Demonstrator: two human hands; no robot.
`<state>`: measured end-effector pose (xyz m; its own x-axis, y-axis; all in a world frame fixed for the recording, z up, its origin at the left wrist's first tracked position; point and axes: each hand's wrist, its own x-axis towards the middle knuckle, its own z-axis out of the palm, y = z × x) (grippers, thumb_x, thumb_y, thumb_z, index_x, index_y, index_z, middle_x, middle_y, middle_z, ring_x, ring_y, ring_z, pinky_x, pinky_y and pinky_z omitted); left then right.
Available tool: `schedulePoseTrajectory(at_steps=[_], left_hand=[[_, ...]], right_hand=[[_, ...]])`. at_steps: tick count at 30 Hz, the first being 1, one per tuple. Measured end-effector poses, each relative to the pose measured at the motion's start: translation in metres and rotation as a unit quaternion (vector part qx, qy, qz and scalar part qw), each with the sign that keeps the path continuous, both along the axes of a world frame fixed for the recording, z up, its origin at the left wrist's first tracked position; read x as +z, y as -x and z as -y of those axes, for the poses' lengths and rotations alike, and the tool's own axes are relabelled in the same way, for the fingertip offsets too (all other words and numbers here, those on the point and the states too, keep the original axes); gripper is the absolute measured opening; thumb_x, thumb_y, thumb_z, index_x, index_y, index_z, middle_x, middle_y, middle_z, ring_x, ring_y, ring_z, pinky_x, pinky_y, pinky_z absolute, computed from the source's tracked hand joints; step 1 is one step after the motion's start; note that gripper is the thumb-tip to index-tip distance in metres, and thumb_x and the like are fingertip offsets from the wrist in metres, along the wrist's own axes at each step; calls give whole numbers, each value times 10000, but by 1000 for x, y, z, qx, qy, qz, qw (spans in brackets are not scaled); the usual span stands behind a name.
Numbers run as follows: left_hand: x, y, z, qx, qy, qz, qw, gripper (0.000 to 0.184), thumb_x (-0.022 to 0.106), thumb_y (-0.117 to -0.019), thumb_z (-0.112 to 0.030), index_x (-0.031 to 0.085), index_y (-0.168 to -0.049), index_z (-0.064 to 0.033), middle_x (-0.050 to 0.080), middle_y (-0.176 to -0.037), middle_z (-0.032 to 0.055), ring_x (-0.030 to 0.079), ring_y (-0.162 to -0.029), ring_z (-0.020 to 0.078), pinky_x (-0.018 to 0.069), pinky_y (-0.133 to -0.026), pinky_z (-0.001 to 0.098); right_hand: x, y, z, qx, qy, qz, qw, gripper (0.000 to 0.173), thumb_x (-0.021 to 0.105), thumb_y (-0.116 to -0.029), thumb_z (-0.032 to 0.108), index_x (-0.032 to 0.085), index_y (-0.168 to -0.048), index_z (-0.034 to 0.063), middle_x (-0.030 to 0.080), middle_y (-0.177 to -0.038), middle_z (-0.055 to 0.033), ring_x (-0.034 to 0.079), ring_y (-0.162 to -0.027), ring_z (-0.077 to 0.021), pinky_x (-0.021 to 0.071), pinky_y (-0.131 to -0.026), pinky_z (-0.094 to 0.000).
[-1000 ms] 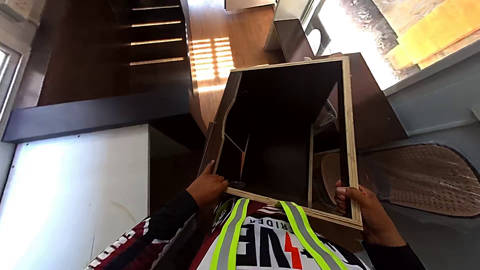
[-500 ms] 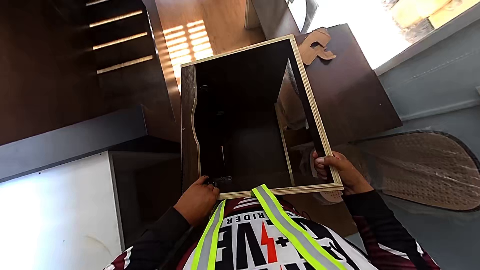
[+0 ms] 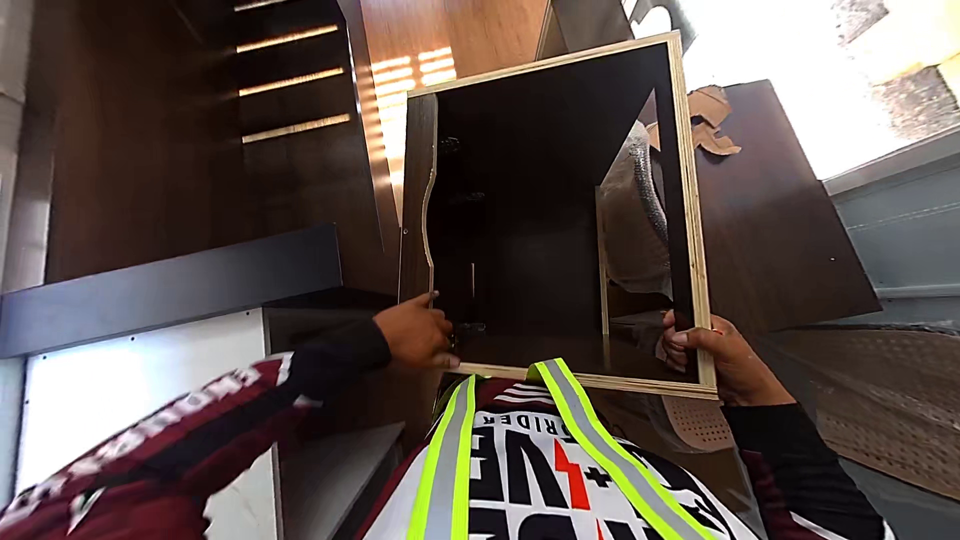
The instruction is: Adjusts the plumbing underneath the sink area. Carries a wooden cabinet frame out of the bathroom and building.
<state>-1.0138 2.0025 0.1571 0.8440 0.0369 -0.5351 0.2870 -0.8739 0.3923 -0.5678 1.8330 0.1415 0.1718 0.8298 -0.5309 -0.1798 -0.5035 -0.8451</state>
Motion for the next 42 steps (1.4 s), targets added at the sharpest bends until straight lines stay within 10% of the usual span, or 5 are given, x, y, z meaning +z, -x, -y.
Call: schedulePoseTrajectory(at_steps=[6, 14, 18, 28, 42], left_hand=[[-97, 18, -58, -30, -73, -78, 994, 603, 322, -1083, -523, 727, -1171, -85, 599, -1329, 204, 560, -1239, 417, 455, -995, 624], [-137, 14, -158, -64, -117, -56, 990, 653, 351, -1095, -473, 727, -930, 36, 734, -988, 200, 636, -1128, 385, 335, -1136, 549], [-96, -8, -176, -72, -102, -91, 988, 581, 427, -1075, -429, 735, -950, 48, 743, -1015, 200, 645, -1176, 397, 34, -1265, 657], [77, -48, -286, -141, -67, -134, 979, 537, 406, -1089, -416, 701, -909, -5, 720, -940, 182, 681, -1021, 389, 384, -1093, 625], [57, -85, -574, -70, -138, -170, 973, 499, 371, -1088, -347, 707, -901, -29, 730, -1018, 143, 660, -1088, 350, 417, -1066, 553]], right_hand=[[-46, 55, -42, -41, 14, 53, 998, 328, 720, -698, 182, 595, -986, 88, 558, -617, 22, 548, -464, -115, 525, -454, -316], [-40, 58, -104, -51, 18, 61, 997, 287, 715, -703, 174, 599, -955, 99, 542, -580, 28, 530, -434, -100, 506, -429, -288], [-24, 36, -132, -65, 31, 68, 995, 263, 698, -711, 190, 611, -947, 115, 503, -566, 55, 495, -430, -70, 468, -422, -255], [63, -20, -242, -73, -4, 22, 997, 272, 737, -771, 318, 662, -953, 131, 496, -581, 49, 486, -436, -58, 451, -415, -236], [20, -79, -561, -12, -71, -17, 997, 568, 783, -787, 499, 611, -1137, 86, 614, -681, -7, 651, -568, -151, 611, -590, -346]])
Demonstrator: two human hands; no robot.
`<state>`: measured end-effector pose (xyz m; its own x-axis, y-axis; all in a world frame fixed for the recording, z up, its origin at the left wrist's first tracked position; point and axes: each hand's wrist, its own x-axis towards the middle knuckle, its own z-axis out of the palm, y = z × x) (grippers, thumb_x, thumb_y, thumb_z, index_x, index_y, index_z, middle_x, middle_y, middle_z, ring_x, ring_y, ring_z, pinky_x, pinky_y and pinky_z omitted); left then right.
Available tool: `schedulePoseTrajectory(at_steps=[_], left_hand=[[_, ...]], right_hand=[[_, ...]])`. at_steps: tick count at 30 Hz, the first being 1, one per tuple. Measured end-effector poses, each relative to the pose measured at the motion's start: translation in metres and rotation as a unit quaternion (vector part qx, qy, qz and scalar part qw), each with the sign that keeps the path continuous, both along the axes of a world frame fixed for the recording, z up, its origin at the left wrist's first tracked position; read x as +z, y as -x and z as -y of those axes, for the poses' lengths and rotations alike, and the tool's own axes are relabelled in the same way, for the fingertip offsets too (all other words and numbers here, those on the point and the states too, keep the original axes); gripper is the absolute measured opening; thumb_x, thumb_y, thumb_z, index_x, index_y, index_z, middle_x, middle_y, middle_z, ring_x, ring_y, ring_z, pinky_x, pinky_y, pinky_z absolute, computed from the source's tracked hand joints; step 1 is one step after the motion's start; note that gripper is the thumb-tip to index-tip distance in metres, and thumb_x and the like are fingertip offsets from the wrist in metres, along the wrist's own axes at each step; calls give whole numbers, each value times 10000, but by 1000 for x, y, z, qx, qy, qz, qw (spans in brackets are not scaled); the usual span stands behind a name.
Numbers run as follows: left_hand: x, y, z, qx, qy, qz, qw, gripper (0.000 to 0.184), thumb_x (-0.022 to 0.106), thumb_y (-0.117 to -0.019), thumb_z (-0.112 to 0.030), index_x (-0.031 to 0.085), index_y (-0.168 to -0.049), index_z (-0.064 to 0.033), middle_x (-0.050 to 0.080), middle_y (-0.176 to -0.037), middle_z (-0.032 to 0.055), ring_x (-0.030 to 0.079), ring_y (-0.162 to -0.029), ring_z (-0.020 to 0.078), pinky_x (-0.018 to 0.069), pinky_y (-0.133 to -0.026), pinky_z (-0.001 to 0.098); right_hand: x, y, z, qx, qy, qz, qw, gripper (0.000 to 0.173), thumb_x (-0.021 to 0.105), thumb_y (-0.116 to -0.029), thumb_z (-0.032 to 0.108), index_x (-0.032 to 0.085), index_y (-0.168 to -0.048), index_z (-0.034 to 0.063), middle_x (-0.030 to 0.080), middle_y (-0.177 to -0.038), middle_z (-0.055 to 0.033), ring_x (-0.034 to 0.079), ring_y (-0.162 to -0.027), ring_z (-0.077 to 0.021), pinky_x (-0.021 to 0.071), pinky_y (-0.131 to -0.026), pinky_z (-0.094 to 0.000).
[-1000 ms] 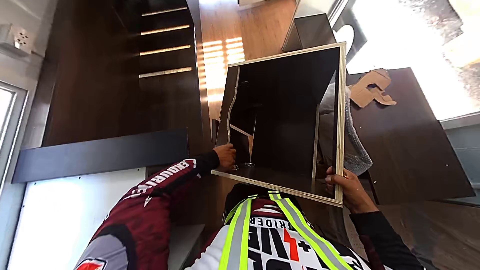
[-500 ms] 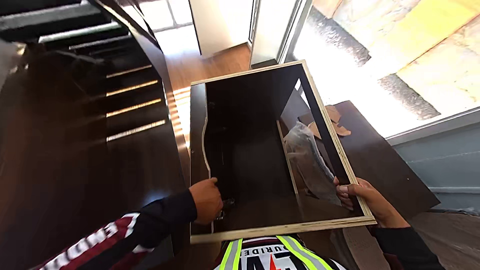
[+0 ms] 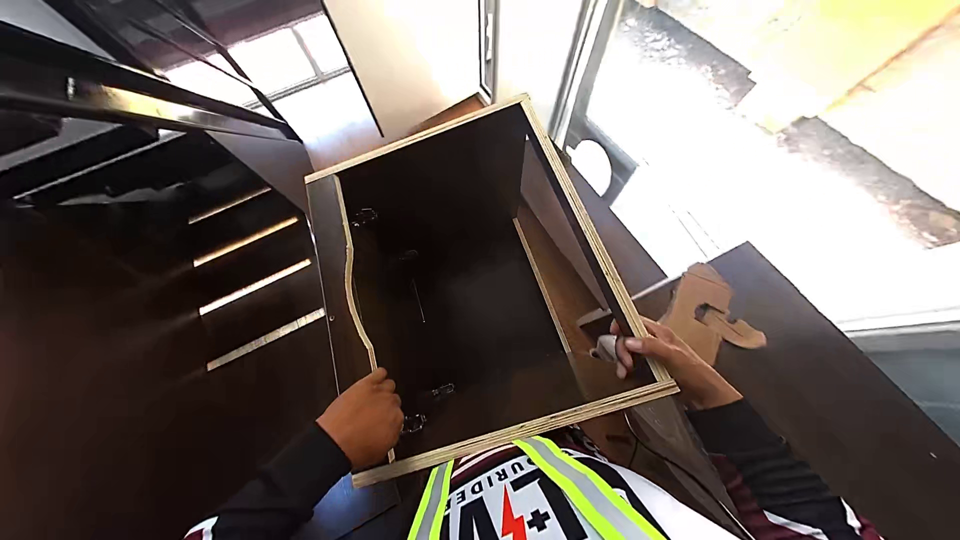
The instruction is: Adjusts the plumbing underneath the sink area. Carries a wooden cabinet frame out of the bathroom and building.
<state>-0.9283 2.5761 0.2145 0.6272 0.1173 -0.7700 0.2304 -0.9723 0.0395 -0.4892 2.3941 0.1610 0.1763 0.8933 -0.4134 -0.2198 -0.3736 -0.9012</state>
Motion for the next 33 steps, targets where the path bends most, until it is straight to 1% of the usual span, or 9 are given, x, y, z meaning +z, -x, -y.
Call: schedulePoseTrajectory(at_steps=[2, 5, 10, 15, 20, 23, 26, 29, 33], left_hand=[[2, -1, -44, 4, 0, -17, 1000, 498, 366, -1086, -349, 711, -917, -32, 729, -1036, 141, 655, -1103, 349, 408, -1072, 556], [-6, 6, -114, -1, -6, -49, 999, 516, 347, -1096, -368, 712, -962, -29, 726, -1086, 145, 641, -1144, 352, 386, -1093, 560], [-17, 36, -247, 6, -8, -89, 996, 478, 381, -1096, -351, 710, -1073, -6, 707, -1181, 176, 615, -1210, 381, 364, -1121, 596], [11, 41, -380, -27, -22, -79, 996, 497, 380, -1085, -386, 719, -1006, -31, 729, -1107, 147, 649, -1147, 354, 402, -1070, 574], [15, 2, -520, -71, -57, -92, 992, 487, 375, -1079, -369, 714, -995, -30, 729, -1110, 138, 641, -1164, 334, 392, -1092, 538], [-2, -33, -610, -67, -58, -88, 992, 443, 425, -1062, -336, 724, -1004, -14, 728, -1121, 150, 631, -1189, 353, 344, -1155, 557], [-6, -70, -709, -61, -49, -82, 994, 438, 449, -1063, -338, 736, -1026, -10, 728, -1150, 161, 618, -1229, 368, 298, -1199, 577], [-9, -100, -789, -87, -33, -87, 992, 446, 424, -1069, -338, 732, -1015, -20, 730, -1140, 145, 624, -1214, 353, 316, -1185, 562], [-3, -135, -894, -120, -30, -82, 989, 440, 436, -1068, -325, 730, -993, -6, 732, -1116, 162, 635, -1195, 365, 335, -1169, 567]], right_hand=[[-12, 7, -35, -32, -22, -36, 999, 532, 781, -771, 451, 629, -1123, 83, 591, -681, 7, 649, -596, -154, 624, -659, -372], [-23, 26, -104, -74, -41, -63, 994, 397, 752, -792, 349, 642, -1062, 80, 552, -634, 36, 610, -540, -119, 614, -608, -344], [-23, 68, -237, -90, -47, -22, 995, 407, 744, -775, 338, 642, -1064, 69, 575, -643, 33, 616, -536, -116, 614, -597, -344], [-17, 83, -339, -115, -99, -63, 986, 436, 786, -766, 351, 653, -1059, 56, 572, -637, 15, 620, -531, -127, 615, -598, -338], [-43, 67, -446, -124, -151, -132, 972, 348, 761, -821, 318, 641, -1022, 61, 598, -609, -11, 670, -588, -187, 633, -760, -447], [-65, 43, -523, -133, -133, -161, 969, 314, 757, -822, 300, 638, -999, 70, 604, -622, -23, 678, -605, -201, 628, -756, -458], [-65, 9, -614, -134, -121, -176, 968, 277, 753, -801, 286, 639, -956, 87, 597, -609, -18, 672, -593, -193, 626, -728, -441], [-64, -16, -677, -132, -134, -189, 964, 269, 773, -804, 264, 653, -967, 88, 600, -620, -20, 663, -594, -187, 622, -732, -438], [-61, -16, -756, -220, -134, -182, 949, 311, 793, -765, 269, 661, -971, 77, 593, -605, -14, 639, -548, -162, 616, -657, -386]])
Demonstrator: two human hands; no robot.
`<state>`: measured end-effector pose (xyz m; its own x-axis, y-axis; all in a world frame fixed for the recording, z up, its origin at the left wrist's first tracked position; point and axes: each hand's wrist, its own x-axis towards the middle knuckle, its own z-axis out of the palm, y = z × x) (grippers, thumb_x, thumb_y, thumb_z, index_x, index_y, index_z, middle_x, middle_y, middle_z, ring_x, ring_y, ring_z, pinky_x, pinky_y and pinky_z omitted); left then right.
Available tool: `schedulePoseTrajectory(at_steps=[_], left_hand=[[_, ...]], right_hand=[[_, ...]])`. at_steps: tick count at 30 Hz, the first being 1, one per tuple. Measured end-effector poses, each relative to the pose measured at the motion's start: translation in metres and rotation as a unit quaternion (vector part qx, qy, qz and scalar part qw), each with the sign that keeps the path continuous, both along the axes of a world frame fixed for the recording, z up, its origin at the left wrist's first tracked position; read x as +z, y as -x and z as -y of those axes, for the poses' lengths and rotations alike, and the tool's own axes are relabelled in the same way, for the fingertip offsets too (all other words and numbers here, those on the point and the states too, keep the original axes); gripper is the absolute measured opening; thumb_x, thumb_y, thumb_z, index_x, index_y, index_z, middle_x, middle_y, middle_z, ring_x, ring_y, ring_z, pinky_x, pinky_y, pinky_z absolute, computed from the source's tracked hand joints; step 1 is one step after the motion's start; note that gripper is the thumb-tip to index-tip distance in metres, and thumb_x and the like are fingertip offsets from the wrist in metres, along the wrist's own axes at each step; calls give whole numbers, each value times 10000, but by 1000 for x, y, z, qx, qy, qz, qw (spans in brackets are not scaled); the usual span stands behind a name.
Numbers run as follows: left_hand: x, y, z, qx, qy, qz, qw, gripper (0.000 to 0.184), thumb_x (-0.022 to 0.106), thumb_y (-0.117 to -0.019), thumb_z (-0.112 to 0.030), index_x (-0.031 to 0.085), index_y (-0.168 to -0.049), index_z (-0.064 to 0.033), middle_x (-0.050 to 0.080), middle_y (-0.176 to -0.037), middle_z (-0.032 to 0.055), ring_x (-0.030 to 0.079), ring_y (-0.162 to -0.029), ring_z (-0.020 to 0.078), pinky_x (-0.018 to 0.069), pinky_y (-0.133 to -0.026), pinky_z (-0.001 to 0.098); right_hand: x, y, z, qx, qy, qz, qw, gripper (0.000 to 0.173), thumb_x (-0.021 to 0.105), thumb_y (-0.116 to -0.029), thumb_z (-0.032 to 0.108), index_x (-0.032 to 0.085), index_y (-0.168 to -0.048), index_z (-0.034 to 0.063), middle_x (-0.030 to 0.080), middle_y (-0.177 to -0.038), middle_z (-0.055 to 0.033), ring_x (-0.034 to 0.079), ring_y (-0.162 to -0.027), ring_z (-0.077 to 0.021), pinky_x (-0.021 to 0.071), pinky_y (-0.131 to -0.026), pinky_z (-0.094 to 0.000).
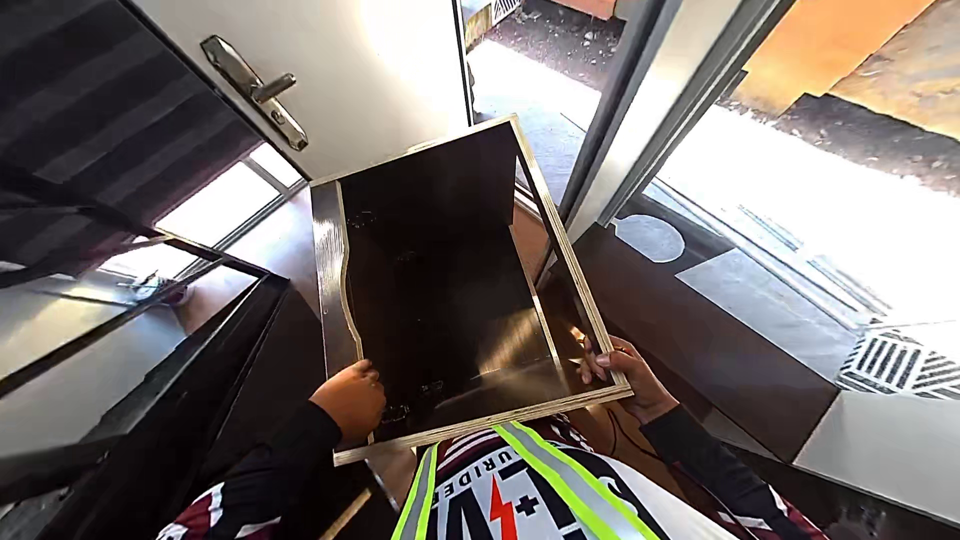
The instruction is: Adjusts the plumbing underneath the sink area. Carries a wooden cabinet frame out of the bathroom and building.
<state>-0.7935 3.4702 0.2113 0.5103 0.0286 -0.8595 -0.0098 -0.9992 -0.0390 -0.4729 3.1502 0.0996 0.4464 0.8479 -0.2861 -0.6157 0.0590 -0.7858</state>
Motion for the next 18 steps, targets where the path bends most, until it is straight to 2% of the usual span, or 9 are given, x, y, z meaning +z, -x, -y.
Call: schedulePoseTrajectory(at_steps=[3, 7, 9, 11, 14, 18], left_hand=[[-5, -29, -79, -28, 0, -4, 1000, 437, 419, -1070, -322, 726, -1015, -15, 732, -1128, 146, 630, -1205, 347, 332, -1176, 547], [-26, -63, -187, -94, -10, 6, 996, 442, 435, -1077, -330, 725, -1043, 1, 725, -1139, 177, 627, -1207, 380, 352, -1148, 580], [-31, -86, -243, -109, -22, -5, 994, 416, 454, -1069, -316, 722, -1076, 2, 719, -1171, 174, 619, -1224, 372, 348, -1156, 565], [-20, -114, -294, -121, -33, -26, 992, 397, 468, -1070, -301, 719, -1105, 4, 709, -1195, 177, 608, -1242, 375, 340, -1171, 563], [1, -161, -354, -151, -22, -31, 988, 412, 475, -1071, -340, 730, -1073, -17, 719, -1162, 164, 617, -1221, 363, 338, -1166, 556], [13, -236, -406, -213, 5, -22, 977, 411, 471, -1073, -348, 740, -1069, -36, 723, -1153, 156, 626, -1205, 365, 359, -1149, 565]], right_hand=[[-4, -4, -55, -36, -10, 3, 999, 302, 784, -784, 252, 660, -992, 71, 598, -610, -16, 639, -548, -158, 614, -649, -373], [-13, -3, -140, -98, 2, 36, 995, 287, 759, -797, 239, 650, -1002, 70, 596, -615, 5, 632, -543, -140, 609, -627, -351], [-9, 3, -185, -139, 24, 50, 989, 317, 750, -775, 215, 642, -1024, 50, 618, -632, -11, 643, -548, -153, 609, -609, -351], [-3, 5, -226, -174, 15, 50, 983, 396, 792, -743, 221, 621, -1047, 33, 630, -647, -25, 658, -549, -158, 614, -581, -342], [11, -7, -262, -214, 1, 71, 974, 457, 810, -731, 263, 618, -1075, 31, 604, -656, -11, 638, -563, -151, 604, -605, -345], [25, -46, -295, -256, -1, 100, 961, 385, 755, -768, 226, 627, -1074, 30, 592, -660, 6, 626, -568, -139, 599, -629, -336]])
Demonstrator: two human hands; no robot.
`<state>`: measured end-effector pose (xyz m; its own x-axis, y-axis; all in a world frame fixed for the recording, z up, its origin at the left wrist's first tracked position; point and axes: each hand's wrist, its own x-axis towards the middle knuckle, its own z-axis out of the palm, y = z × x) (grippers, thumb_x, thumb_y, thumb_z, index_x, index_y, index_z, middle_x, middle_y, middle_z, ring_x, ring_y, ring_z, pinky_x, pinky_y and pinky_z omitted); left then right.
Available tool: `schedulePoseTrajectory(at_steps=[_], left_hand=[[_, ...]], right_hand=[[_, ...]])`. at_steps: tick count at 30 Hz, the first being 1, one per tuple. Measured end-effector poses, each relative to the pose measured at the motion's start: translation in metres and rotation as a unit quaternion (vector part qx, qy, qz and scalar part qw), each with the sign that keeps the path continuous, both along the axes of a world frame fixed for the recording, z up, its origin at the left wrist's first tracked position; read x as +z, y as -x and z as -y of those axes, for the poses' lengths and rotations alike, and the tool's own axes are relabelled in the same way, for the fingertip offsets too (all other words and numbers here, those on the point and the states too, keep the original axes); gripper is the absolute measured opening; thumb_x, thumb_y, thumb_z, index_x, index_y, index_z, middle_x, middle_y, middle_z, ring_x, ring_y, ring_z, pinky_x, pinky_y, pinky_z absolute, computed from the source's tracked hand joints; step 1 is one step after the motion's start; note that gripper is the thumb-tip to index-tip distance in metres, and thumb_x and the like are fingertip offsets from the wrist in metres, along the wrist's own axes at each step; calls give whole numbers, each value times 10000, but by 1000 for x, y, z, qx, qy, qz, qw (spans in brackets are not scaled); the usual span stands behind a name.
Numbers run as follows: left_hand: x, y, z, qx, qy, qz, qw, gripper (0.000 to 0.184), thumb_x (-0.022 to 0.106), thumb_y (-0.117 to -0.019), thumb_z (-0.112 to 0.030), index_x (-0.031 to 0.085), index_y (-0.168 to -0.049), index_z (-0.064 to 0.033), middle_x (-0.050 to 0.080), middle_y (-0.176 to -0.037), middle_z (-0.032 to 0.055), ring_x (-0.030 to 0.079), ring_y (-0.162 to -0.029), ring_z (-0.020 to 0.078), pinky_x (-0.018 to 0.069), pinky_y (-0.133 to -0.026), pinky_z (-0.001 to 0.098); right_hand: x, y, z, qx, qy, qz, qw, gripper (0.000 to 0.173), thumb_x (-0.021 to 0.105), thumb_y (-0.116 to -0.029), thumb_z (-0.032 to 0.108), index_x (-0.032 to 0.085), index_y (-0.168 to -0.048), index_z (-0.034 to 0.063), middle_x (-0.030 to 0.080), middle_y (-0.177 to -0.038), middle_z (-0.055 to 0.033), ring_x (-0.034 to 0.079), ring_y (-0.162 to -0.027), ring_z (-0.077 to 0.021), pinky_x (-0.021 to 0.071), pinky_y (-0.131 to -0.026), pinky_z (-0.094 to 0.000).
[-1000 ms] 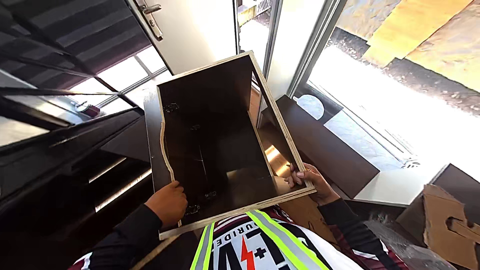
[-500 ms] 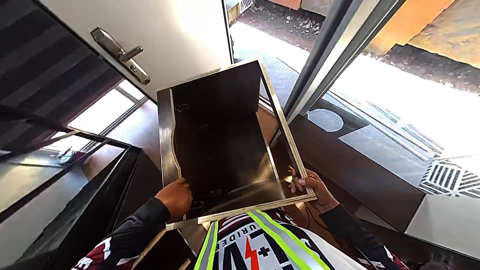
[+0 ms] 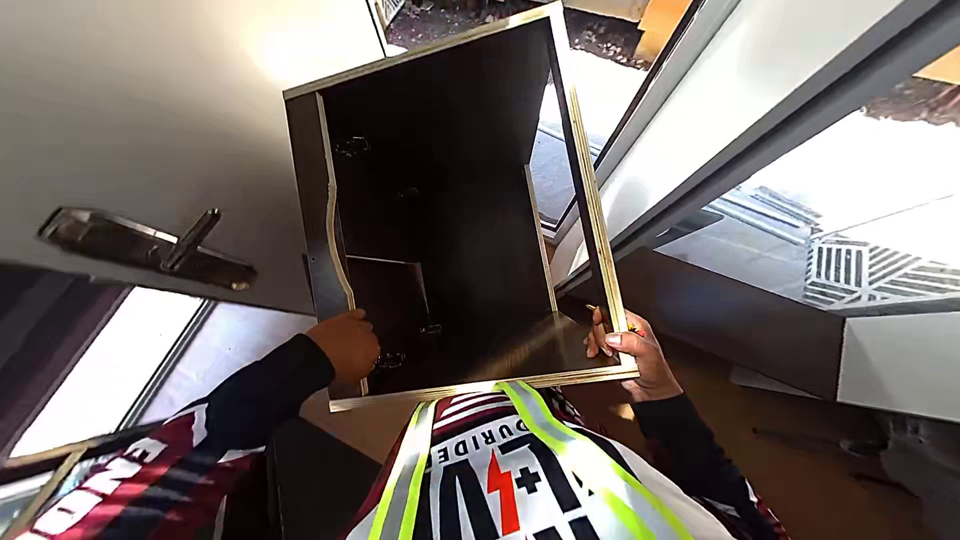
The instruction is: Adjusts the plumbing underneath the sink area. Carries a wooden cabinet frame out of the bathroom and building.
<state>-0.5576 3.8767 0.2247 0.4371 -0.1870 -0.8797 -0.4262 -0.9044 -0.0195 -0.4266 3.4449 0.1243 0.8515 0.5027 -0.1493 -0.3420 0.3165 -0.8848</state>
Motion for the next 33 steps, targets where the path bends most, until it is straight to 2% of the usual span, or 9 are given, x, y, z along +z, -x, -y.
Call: schedulePoseTrajectory(at_steps=[3, 6, 9, 13, 18, 22, 26, 29, 33], left_hand=[[-15, -74, -35, -70, 2, -15, 997, 406, 445, -1084, -308, 719, -1082, -8, 710, -1172, 177, 620, -1212, 382, 384, -1124, 566], [-39, -158, -68, -91, -3, -24, 996, 394, 458, -1075, -287, 717, -1098, 8, 704, -1210, 181, 595, -1263, 382, 342, -1170, 562], [-49, -256, -104, -112, 0, -29, 993, 391, 464, -1061, -291, 730, -1102, -7, 705, -1239, 158, 586, -1288, 368, 314, -1199, 555], [-60, -353, -131, -160, 14, -56, 985, 379, 470, -1061, -291, 735, -1094, -22, 712, -1225, 148, 597, -1272, 356, 327, -1188, 550], [-56, -478, -164, -232, -5, -68, 970, 379, 462, -1064, -289, 726, -1129, -25, 703, -1254, 133, 587, -1287, 340, 313, -1197, 534], [-52, -560, -195, -278, -19, -62, 958, 364, 484, -1060, -294, 730, -1127, -34, 707, -1245, 136, 594, -1276, 345, 327, -1184, 536], [-46, -647, -224, -328, -65, -51, 941, 359, 495, -1060, -294, 708, -1142, -17, 697, -1240, 162, 604, -1252, 365, 370, -1140, 545], [-35, -703, -248, -340, -109, -20, 934, 343, 502, -1055, -282, 709, -1160, -29, 697, -1248, 141, 604, -1254, 338, 376, -1128, 524], [-3, -773, -281, -368, -76, 83, 923, 302, 568, -1017, -322, 779, -985, -110, 753, -1026, 63, 679, -1065, 270, 417, -1065, 498]], right_hand=[[-10, -36, -28, -55, 21, -23, 998, 358, 755, -771, 222, 640, -1055, 38, 593, -653, 5, 619, -556, -141, 597, -613, -340], [-20, -86, -59, -104, 49, -74, 991, 383, 748, -757, 232, 628, -1059, 29, 596, -651, 0, 621, -545, -148, 608, -609, -362], [-21, -150, -92, -139, 56, -98, 984, 337, 736, -769, 229, 631, -1029, 41, 606, -653, -5, 636, -540, -140, 609, -574, -334], [-18, -211, -118, -189, 62, -137, 970, 357, 744, -751, 210, 631, -1036, 27, 619, -652, -23, 646, -528, -149, 604, -537, -331], [-22, -280, -156, -245, 49, -129, 960, 383, 753, -765, 244, 624, -1051, 24, 618, -682, -24, 632, -541, -153, 598, -553, -341], [-35, -325, -193, -282, 14, -87, 955, 293, 698, -813, 169, 623, -1052, 17, 615, -665, -3, 625, -539, -136, 596, -563, -334], [-34, -387, -243, -323, 70, -71, 941, 397, 698, -794, 211, 606, -1118, 0, 629, -725, -7, 637, -583, -143, 603, -590, -343], [-26, -432, -277, -343, 70, -28, 936, 354, 676, -793, 200, 614, -1076, -3, 602, -679, -9, 633, -568, -148, 599, -584, -342], [-5, -473, -300, -372, 13, 41, 927, 307, 658, -821, 202, 618, -1064, 18, 593, -652, -3, 629, -567, -149, 605, -616, -352]])
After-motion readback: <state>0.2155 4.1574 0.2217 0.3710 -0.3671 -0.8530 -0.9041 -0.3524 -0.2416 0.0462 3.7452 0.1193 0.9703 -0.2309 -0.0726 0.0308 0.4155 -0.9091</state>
